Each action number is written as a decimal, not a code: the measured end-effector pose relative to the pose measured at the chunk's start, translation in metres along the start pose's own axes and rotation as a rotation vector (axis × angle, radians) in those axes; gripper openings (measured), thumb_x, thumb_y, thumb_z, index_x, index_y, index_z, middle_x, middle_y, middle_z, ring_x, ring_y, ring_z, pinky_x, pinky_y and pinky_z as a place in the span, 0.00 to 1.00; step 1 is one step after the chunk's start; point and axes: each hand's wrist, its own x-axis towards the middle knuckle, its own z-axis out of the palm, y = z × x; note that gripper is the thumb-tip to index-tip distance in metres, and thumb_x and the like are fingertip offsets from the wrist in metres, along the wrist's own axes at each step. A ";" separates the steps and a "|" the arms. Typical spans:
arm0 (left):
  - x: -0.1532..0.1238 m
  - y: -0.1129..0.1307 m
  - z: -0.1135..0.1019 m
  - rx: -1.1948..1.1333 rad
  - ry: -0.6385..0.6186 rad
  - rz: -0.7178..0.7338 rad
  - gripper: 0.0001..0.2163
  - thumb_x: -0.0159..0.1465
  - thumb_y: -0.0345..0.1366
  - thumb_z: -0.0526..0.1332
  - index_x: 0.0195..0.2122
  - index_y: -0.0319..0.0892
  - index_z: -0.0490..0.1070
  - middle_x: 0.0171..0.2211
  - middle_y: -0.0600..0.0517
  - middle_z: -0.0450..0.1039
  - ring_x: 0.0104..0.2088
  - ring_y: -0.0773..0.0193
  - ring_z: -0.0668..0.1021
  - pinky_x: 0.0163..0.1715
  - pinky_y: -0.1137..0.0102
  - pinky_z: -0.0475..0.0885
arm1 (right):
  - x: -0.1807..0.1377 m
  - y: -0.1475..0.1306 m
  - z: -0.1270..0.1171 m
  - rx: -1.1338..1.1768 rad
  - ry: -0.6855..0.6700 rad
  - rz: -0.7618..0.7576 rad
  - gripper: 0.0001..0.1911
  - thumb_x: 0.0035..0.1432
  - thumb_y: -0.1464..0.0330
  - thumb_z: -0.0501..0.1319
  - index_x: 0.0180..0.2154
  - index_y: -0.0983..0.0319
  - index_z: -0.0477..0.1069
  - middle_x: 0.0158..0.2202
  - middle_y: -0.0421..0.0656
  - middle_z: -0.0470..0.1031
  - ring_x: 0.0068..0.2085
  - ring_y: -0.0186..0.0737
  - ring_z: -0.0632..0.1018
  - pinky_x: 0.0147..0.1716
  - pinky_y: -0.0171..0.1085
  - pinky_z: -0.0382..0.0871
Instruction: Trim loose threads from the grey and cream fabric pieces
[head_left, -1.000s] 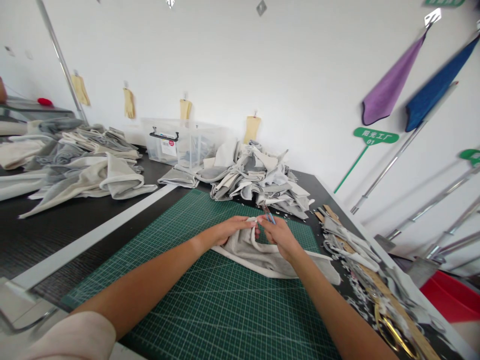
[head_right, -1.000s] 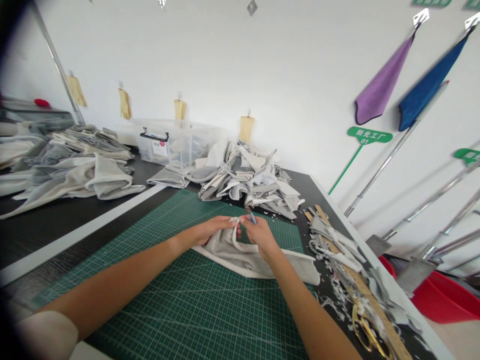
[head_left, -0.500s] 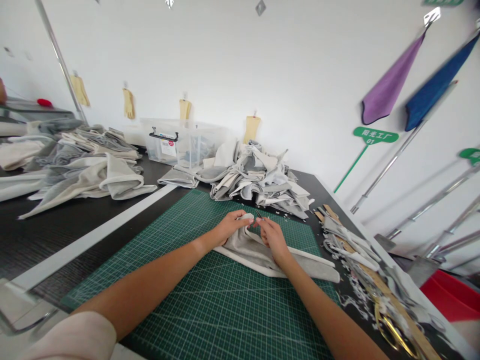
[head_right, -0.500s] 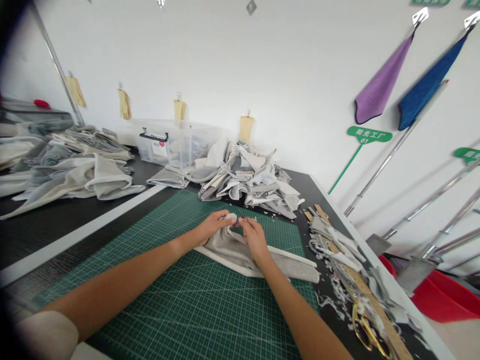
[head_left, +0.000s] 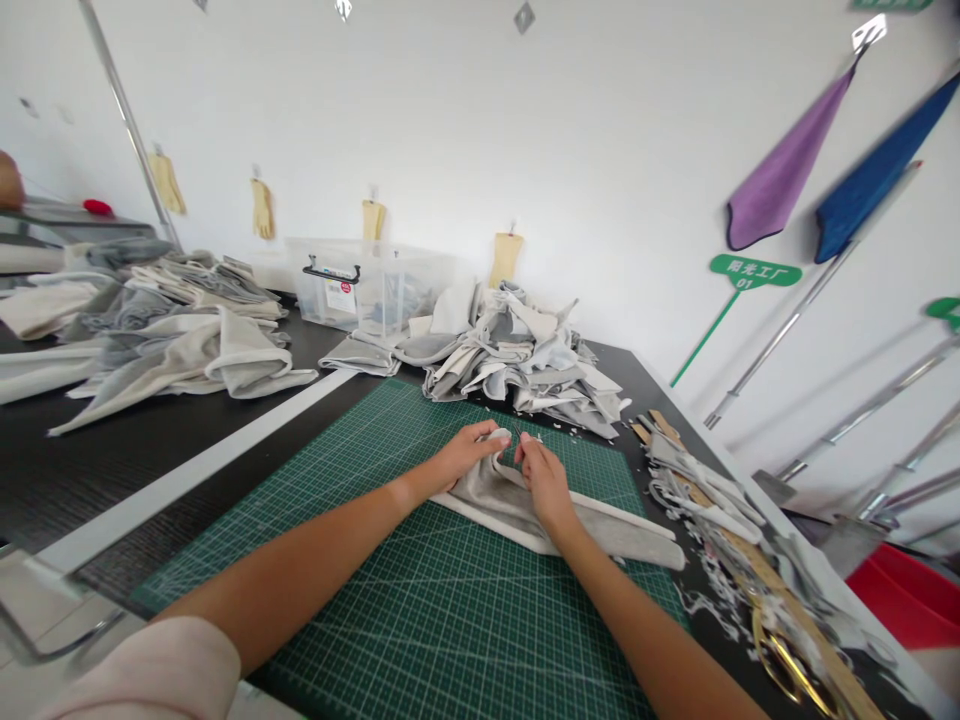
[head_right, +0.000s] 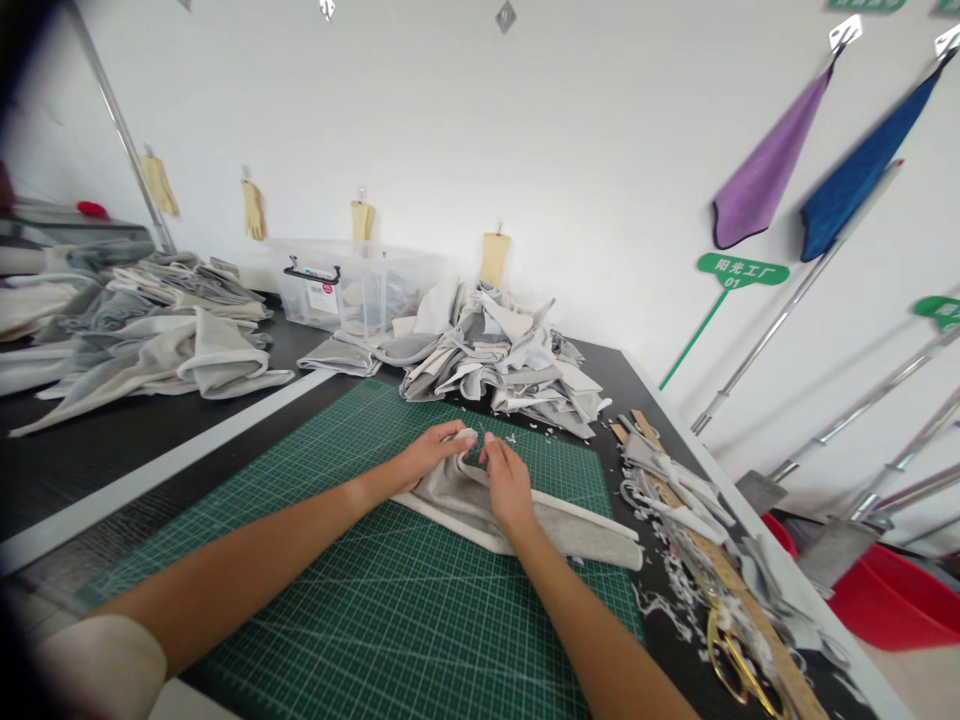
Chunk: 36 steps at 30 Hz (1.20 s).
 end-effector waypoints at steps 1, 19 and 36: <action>0.000 0.000 0.000 -0.011 -0.009 -0.006 0.17 0.62 0.50 0.63 0.32 0.39 0.70 0.30 0.54 0.69 0.33 0.66 0.71 0.37 0.71 0.64 | -0.001 0.000 0.000 -0.030 -0.002 -0.008 0.29 0.65 0.45 0.47 0.25 0.58 0.67 0.18 0.37 0.63 0.23 0.37 0.64 0.24 0.35 0.56; 0.002 -0.002 -0.002 0.018 0.001 0.042 0.14 0.63 0.46 0.64 0.34 0.38 0.73 0.32 0.53 0.72 0.35 0.64 0.73 0.40 0.70 0.65 | -0.005 -0.005 -0.004 -0.251 -0.051 -0.069 0.24 0.69 0.51 0.49 0.25 0.58 0.63 0.23 0.37 0.69 0.27 0.39 0.69 0.29 0.36 0.53; 0.002 -0.002 -0.001 0.018 0.015 -0.004 0.17 0.62 0.50 0.63 0.31 0.39 0.71 0.30 0.53 0.71 0.33 0.65 0.72 0.37 0.71 0.65 | -0.006 -0.006 -0.004 -0.279 -0.067 -0.052 0.25 0.69 0.50 0.47 0.25 0.57 0.64 0.25 0.38 0.71 0.29 0.40 0.70 0.29 0.36 0.54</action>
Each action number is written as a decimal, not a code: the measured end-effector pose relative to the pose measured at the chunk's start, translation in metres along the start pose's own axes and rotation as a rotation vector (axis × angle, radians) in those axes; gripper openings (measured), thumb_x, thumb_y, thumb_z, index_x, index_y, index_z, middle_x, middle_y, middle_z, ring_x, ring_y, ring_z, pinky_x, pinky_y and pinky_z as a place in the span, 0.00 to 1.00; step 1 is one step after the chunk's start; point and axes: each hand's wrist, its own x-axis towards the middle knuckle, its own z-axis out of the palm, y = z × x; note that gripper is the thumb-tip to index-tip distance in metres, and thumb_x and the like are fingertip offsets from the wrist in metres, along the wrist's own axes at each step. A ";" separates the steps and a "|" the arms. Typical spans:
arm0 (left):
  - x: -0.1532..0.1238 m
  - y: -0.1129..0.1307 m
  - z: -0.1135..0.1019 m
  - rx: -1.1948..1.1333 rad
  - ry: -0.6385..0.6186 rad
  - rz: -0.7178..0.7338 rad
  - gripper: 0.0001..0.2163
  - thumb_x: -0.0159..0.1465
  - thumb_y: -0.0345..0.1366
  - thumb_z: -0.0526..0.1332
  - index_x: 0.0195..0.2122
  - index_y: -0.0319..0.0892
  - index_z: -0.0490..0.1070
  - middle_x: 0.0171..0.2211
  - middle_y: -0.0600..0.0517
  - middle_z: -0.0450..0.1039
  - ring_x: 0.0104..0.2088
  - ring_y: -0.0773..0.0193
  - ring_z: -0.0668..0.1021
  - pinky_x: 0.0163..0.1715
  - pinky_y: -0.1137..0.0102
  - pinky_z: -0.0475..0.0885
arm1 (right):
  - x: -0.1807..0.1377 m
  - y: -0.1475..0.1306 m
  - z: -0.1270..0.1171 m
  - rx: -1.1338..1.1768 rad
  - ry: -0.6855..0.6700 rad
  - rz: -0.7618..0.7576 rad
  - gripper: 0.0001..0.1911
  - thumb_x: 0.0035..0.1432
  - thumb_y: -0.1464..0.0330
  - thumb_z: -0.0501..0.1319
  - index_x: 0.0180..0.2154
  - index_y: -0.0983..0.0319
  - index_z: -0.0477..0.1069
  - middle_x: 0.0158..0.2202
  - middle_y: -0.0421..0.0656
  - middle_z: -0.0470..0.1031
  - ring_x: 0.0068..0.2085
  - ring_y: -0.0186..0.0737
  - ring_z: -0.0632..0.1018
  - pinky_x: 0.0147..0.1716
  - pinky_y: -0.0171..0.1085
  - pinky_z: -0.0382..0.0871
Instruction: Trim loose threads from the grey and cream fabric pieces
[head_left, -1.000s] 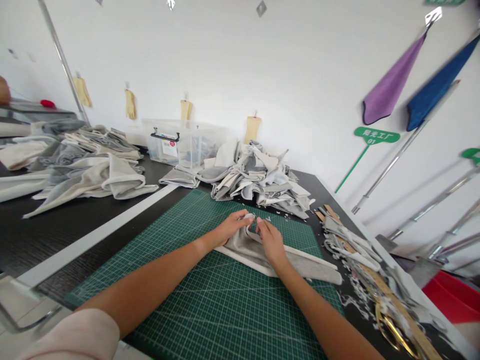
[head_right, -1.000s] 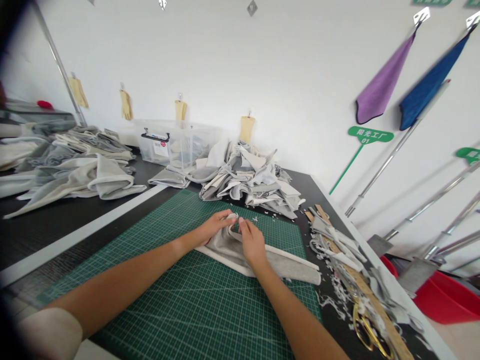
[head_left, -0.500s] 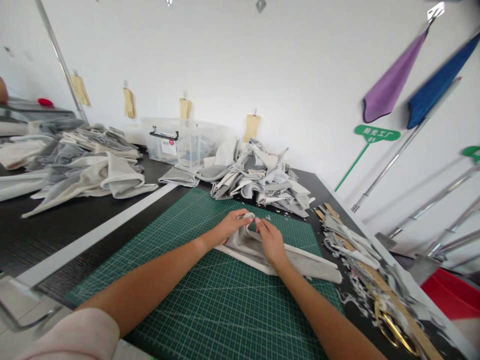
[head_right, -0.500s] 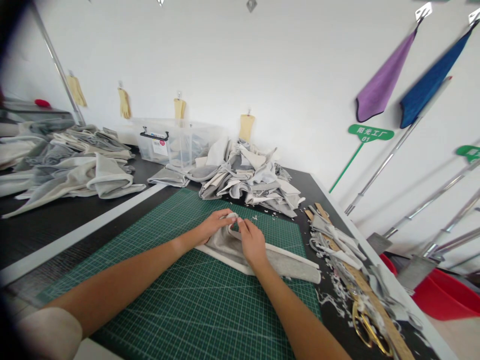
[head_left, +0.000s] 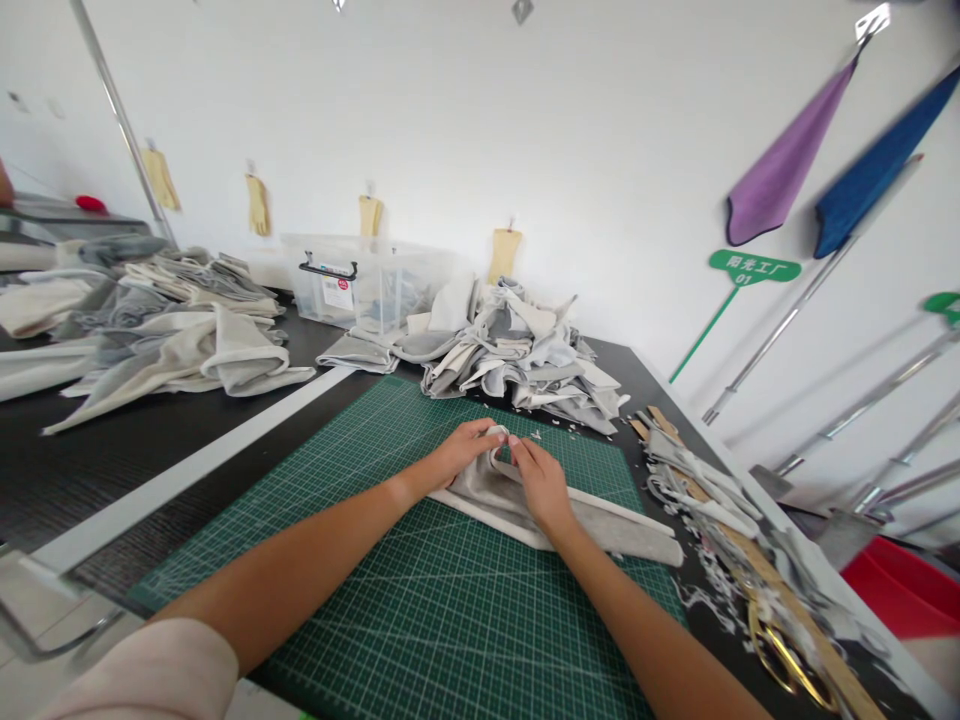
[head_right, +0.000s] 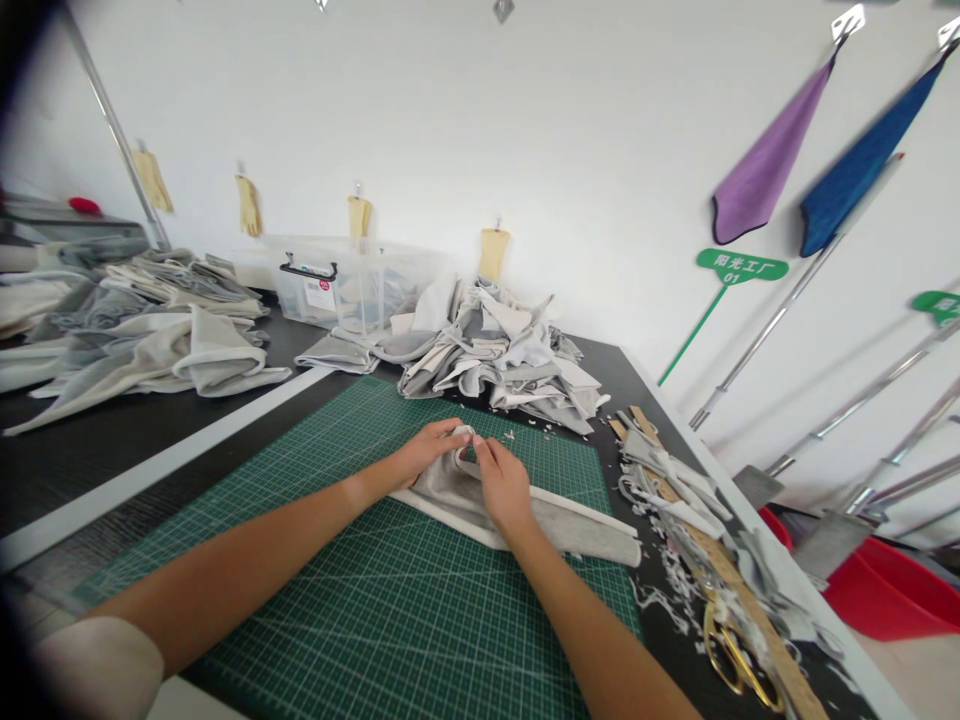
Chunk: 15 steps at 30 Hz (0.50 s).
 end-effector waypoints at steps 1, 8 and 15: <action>0.000 0.001 0.000 0.006 -0.003 -0.003 0.17 0.62 0.50 0.63 0.31 0.39 0.71 0.30 0.53 0.71 0.33 0.65 0.72 0.37 0.71 0.65 | 0.000 0.000 0.000 -0.005 -0.001 0.000 0.25 0.69 0.50 0.47 0.25 0.57 0.64 0.25 0.38 0.71 0.29 0.40 0.70 0.29 0.36 0.54; -0.001 0.002 0.000 0.004 -0.033 -0.002 0.17 0.62 0.49 0.63 0.30 0.39 0.70 0.29 0.54 0.70 0.32 0.65 0.71 0.37 0.71 0.65 | 0.000 0.002 0.000 -0.021 -0.014 -0.007 0.25 0.69 0.50 0.45 0.26 0.57 0.64 0.26 0.39 0.71 0.29 0.41 0.70 0.31 0.36 0.55; -0.001 0.003 0.000 0.072 -0.034 0.077 0.16 0.65 0.48 0.60 0.30 0.39 0.70 0.30 0.53 0.71 0.35 0.64 0.72 0.41 0.70 0.65 | 0.001 0.004 0.001 -0.005 -0.024 -0.007 0.24 0.69 0.51 0.46 0.27 0.57 0.63 0.26 0.38 0.70 0.29 0.40 0.70 0.30 0.35 0.54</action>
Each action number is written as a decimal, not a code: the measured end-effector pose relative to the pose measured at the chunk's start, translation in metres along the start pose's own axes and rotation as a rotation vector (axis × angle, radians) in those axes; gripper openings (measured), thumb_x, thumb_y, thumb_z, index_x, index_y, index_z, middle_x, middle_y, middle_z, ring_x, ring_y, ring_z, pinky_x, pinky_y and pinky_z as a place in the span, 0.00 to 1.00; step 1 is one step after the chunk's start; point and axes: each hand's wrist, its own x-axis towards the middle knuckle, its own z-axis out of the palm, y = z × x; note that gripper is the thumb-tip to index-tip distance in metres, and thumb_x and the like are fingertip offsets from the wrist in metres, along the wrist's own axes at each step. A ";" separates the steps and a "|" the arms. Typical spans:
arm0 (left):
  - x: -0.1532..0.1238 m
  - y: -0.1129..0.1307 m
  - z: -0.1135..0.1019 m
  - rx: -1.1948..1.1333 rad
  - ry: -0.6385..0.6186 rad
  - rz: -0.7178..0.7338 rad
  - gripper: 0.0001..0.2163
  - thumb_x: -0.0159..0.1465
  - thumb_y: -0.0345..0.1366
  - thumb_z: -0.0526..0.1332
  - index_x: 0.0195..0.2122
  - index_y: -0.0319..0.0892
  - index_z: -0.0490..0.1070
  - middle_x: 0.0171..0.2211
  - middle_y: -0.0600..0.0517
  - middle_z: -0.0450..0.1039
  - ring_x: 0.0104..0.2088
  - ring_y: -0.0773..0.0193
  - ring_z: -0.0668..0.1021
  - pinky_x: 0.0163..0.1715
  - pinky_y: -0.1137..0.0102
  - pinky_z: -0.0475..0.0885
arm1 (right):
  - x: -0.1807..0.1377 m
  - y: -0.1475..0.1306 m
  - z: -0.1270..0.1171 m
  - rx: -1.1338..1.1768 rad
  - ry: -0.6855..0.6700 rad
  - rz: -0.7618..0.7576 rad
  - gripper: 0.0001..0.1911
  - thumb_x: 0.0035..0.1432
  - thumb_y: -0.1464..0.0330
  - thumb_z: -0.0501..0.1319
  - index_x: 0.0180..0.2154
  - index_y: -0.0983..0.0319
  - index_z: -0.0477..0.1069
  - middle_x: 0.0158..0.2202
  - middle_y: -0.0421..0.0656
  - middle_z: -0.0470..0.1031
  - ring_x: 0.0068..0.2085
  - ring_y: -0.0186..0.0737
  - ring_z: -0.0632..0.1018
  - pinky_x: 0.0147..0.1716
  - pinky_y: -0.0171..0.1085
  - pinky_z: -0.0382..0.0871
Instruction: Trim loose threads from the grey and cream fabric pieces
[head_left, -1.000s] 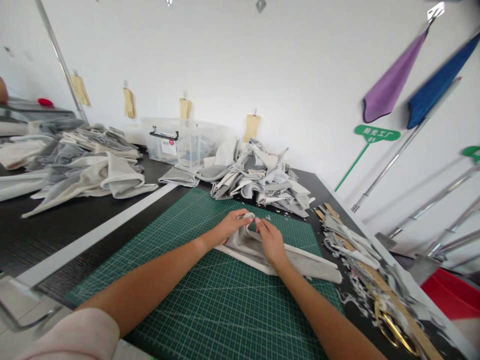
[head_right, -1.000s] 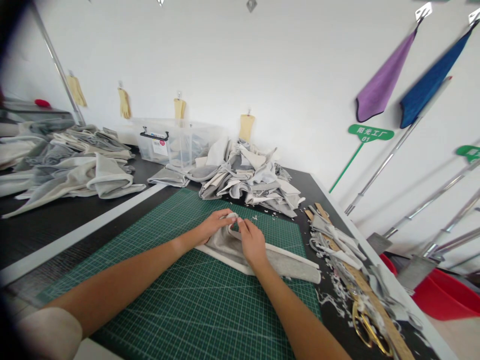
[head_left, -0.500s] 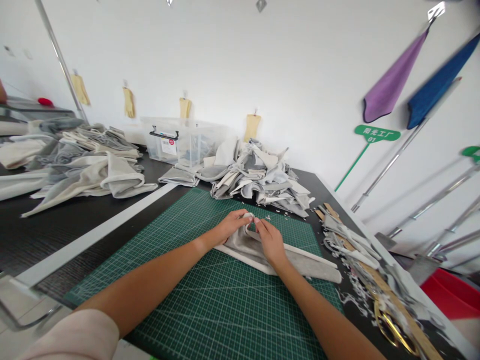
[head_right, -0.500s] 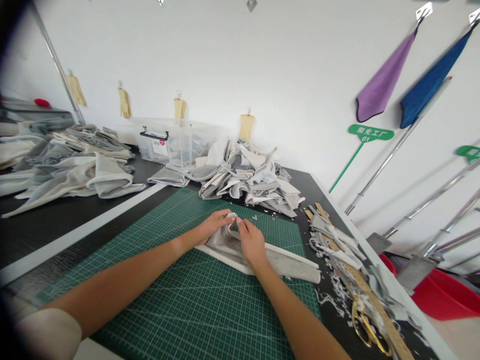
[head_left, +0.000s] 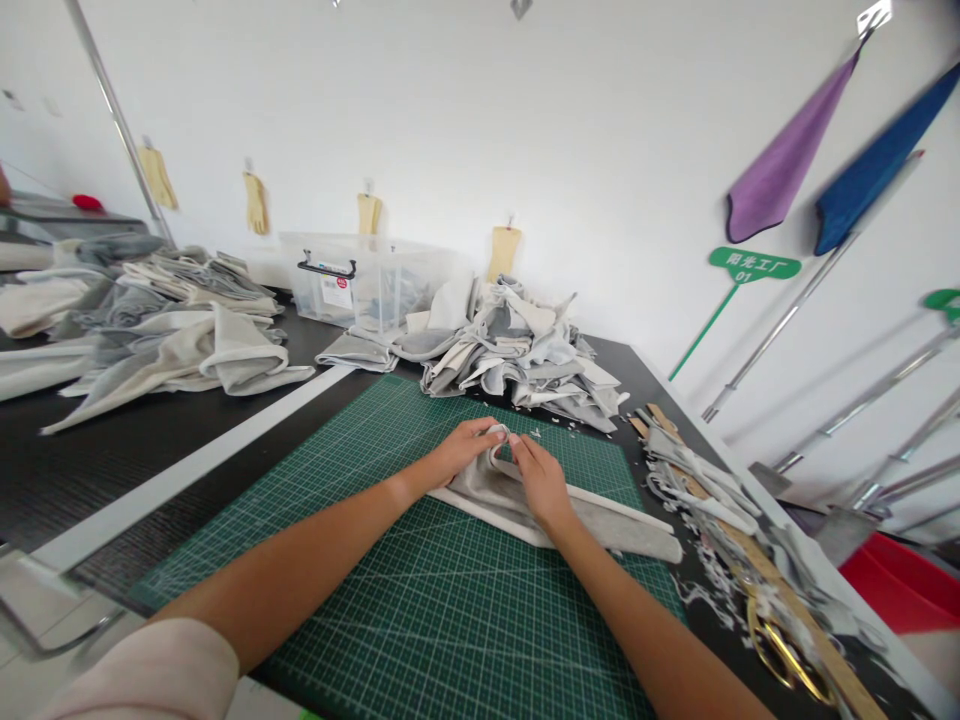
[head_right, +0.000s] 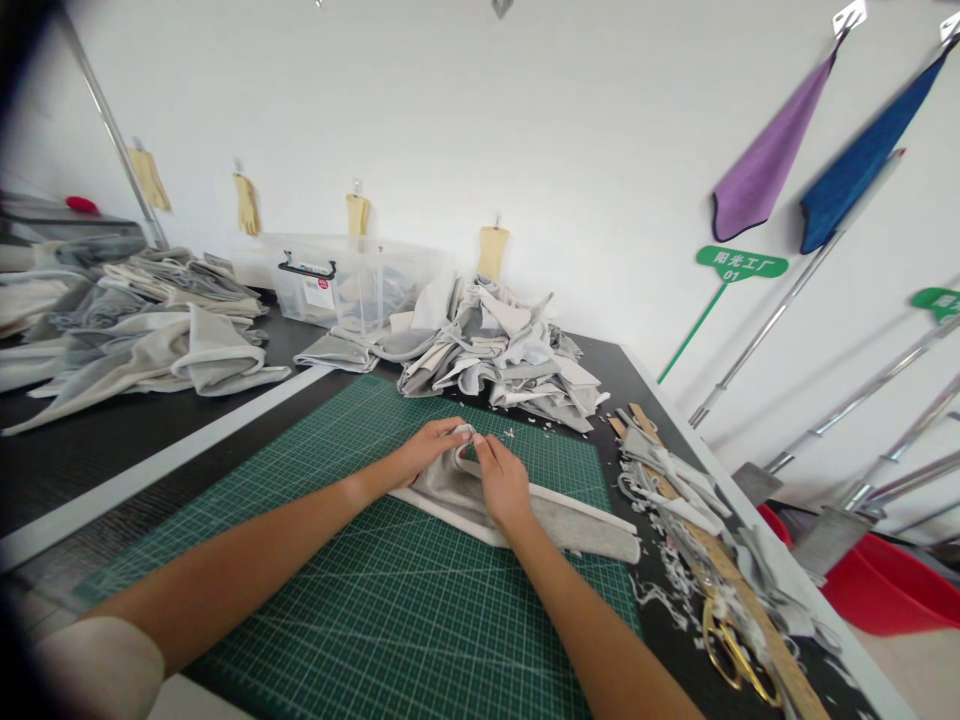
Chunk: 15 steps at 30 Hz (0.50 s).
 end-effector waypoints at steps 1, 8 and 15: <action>0.000 0.000 0.000 0.013 0.005 0.001 0.16 0.65 0.48 0.60 0.30 0.39 0.70 0.30 0.53 0.71 0.35 0.64 0.72 0.40 0.70 0.65 | 0.000 0.000 0.000 -0.007 -0.003 0.003 0.24 0.69 0.51 0.46 0.27 0.57 0.63 0.26 0.38 0.70 0.29 0.40 0.70 0.30 0.35 0.54; 0.000 0.003 0.002 0.067 0.018 0.015 0.18 0.66 0.50 0.58 0.29 0.39 0.69 0.29 0.53 0.69 0.34 0.64 0.71 0.39 0.70 0.64 | 0.000 0.003 0.002 -0.012 -0.001 -0.005 0.23 0.69 0.51 0.46 0.28 0.57 0.64 0.26 0.37 0.70 0.29 0.39 0.70 0.30 0.35 0.55; 0.000 0.002 0.002 0.082 0.021 0.001 0.18 0.65 0.50 0.58 0.28 0.39 0.69 0.29 0.53 0.70 0.34 0.64 0.70 0.39 0.70 0.64 | 0.000 0.002 0.001 -0.022 -0.002 0.004 0.24 0.69 0.50 0.45 0.28 0.56 0.63 0.26 0.38 0.70 0.29 0.40 0.70 0.30 0.35 0.54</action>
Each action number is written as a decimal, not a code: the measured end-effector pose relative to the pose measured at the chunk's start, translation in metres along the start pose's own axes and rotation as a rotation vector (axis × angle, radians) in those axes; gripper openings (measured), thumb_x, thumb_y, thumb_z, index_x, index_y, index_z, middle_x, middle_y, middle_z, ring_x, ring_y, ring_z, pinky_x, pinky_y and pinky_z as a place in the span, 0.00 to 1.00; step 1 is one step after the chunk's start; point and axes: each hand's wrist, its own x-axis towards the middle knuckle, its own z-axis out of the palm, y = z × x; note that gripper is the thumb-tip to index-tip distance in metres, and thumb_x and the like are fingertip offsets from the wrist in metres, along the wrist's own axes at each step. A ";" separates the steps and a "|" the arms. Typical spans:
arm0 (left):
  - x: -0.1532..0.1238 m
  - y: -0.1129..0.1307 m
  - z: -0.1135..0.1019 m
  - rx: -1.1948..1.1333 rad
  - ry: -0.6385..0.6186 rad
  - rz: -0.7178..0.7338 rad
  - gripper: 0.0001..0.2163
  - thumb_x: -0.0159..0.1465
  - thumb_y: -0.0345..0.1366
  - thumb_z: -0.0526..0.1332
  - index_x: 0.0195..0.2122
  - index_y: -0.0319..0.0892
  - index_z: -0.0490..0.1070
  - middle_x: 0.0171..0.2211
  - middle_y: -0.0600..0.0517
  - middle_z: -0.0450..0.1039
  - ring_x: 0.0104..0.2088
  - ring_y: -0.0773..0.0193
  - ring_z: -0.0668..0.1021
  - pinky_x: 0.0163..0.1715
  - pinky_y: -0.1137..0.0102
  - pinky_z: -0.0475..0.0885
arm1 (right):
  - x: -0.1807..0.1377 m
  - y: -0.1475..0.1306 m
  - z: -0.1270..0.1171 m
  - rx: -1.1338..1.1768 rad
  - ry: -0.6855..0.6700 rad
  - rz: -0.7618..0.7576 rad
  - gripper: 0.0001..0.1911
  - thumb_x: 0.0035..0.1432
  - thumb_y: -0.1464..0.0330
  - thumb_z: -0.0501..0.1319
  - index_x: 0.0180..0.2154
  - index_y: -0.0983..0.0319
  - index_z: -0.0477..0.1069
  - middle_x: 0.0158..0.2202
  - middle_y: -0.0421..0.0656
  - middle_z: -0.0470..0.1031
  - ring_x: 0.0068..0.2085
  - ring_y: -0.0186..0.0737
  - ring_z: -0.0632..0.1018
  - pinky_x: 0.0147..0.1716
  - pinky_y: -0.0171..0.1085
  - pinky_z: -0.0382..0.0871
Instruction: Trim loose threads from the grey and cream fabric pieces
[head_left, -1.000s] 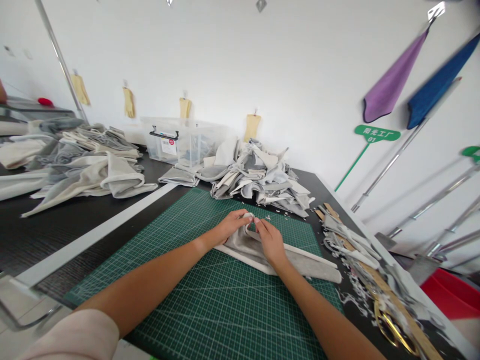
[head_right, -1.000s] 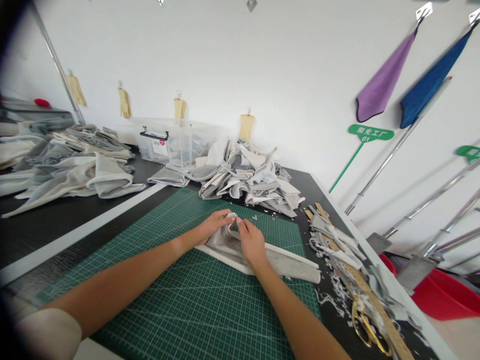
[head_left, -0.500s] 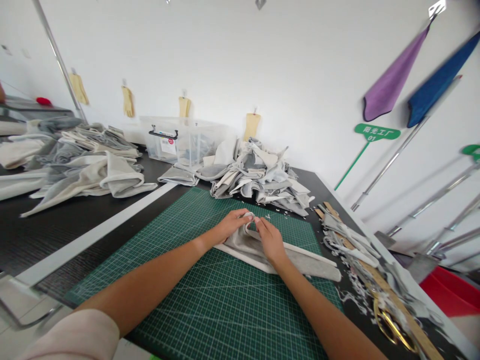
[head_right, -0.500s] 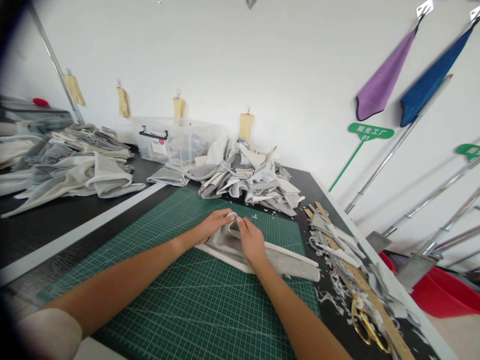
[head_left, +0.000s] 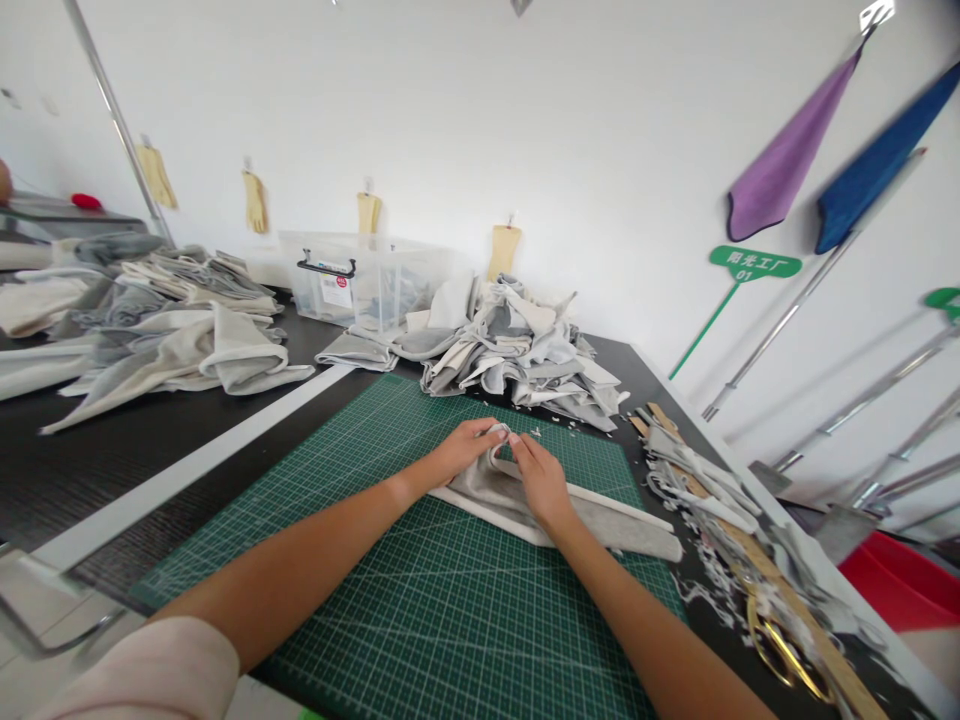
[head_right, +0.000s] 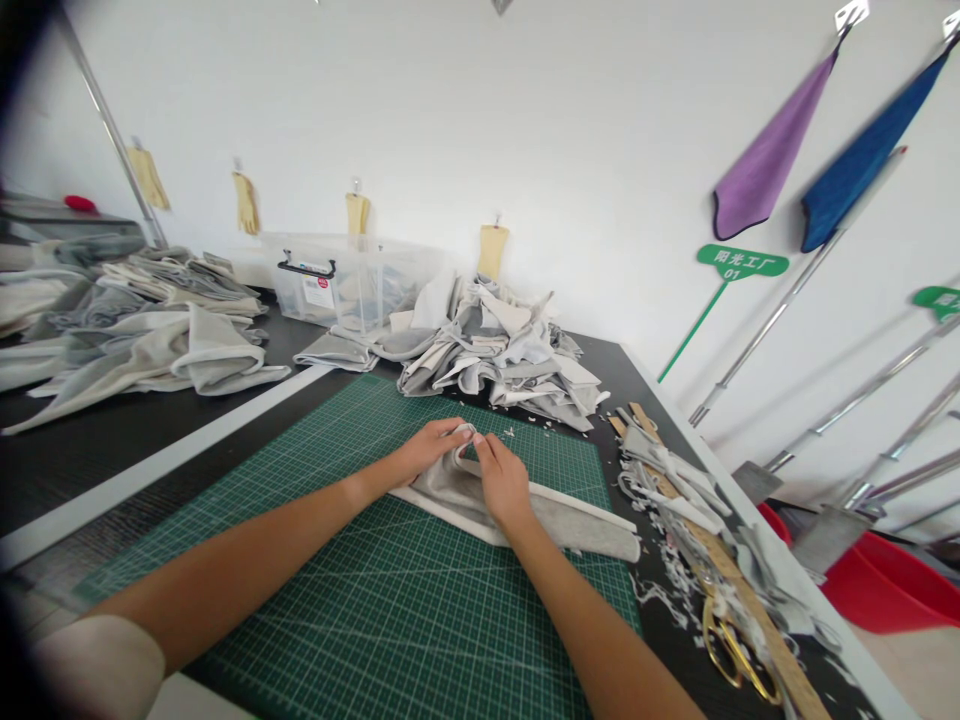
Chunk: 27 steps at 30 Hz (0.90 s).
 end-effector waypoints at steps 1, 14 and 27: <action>0.000 0.000 0.000 -0.007 -0.006 -0.002 0.19 0.65 0.51 0.58 0.28 0.39 0.68 0.29 0.53 0.69 0.34 0.64 0.70 0.39 0.70 0.64 | 0.000 0.000 0.000 0.002 -0.002 0.000 0.24 0.69 0.50 0.45 0.28 0.56 0.63 0.27 0.38 0.70 0.30 0.40 0.70 0.30 0.35 0.54; 0.001 -0.002 0.001 0.071 -0.016 0.012 0.21 0.68 0.52 0.54 0.27 0.40 0.67 0.28 0.54 0.68 0.33 0.64 0.69 0.39 0.70 0.63 | 0.000 -0.001 0.001 0.025 0.005 0.000 0.23 0.69 0.50 0.46 0.28 0.56 0.65 0.27 0.38 0.71 0.30 0.40 0.70 0.30 0.35 0.55; 0.004 -0.008 0.002 -0.019 -0.024 0.018 0.18 0.68 0.49 0.53 0.29 0.40 0.67 0.31 0.53 0.69 0.35 0.63 0.70 0.42 0.69 0.64 | -0.001 -0.002 0.000 -0.006 -0.008 -0.018 0.23 0.69 0.51 0.45 0.28 0.56 0.64 0.28 0.38 0.71 0.30 0.40 0.70 0.30 0.34 0.55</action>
